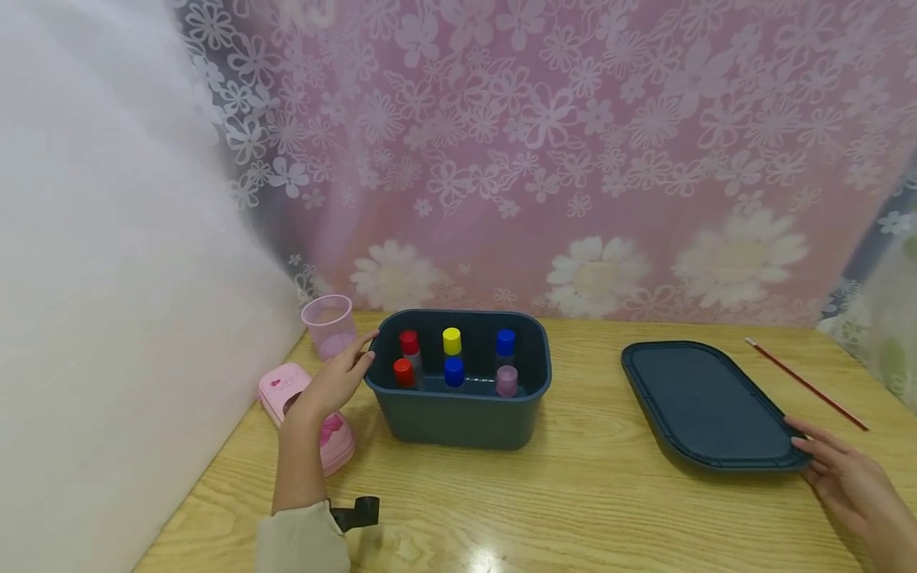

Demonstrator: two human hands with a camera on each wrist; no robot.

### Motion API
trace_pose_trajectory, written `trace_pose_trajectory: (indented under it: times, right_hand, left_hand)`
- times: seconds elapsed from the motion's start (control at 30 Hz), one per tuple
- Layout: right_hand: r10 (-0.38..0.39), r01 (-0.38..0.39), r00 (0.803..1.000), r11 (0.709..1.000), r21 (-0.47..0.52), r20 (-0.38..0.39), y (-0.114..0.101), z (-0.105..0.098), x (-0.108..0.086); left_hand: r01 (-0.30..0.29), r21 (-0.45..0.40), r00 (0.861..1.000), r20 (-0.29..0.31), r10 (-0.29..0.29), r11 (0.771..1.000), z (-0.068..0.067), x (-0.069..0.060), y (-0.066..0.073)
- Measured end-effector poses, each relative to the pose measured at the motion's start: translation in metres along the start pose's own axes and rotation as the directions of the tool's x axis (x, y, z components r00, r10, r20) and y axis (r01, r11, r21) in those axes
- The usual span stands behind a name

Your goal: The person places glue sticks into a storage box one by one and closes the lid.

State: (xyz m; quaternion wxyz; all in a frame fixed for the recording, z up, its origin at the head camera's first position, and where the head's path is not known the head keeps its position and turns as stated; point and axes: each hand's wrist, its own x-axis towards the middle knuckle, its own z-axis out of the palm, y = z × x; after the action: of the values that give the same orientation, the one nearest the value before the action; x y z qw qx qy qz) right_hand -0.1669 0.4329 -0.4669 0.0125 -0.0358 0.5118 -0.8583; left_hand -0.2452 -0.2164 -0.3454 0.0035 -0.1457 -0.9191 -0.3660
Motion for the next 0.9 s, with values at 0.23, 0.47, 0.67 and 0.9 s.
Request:
trace_pose_trajectory:
  times: [0.23, 0.47, 0.67, 0.9]
  right_hand:
    - [-0.006, -0.001, 0.997, 0.997, -0.081, -0.079, 0.0001, 0.0068, -0.0044]
    - [0.008, -0.018, 0.997, 0.990, -0.140, -0.074, -0.0012, 0.0103, -0.0027]
    - [0.002, -0.014, 0.998, 0.982, -0.189, -0.060, -0.0001, 0.0073, -0.0021]
    - [0.020, -0.019, 1.000, 0.995, -0.102, 0.011, -0.0009, 0.0035, -0.0029]
  left_hand:
    - [-0.010, -0.007, 1.000, 0.000, 0.010, 1.000, 0.0000, 0.0004, 0.0010]
    - [-0.009, -0.001, 1.000, -0.007, 0.009, 1.000, -0.0012, -0.0009, 0.0022]
    - [0.001, -0.004, 1.000, -0.004, -0.001, 1.000, -0.0002, -0.0016, 0.0020]
    - [0.001, -0.014, 1.000, 0.008, -0.001, 1.000, 0.0003, -0.0007, 0.0001]
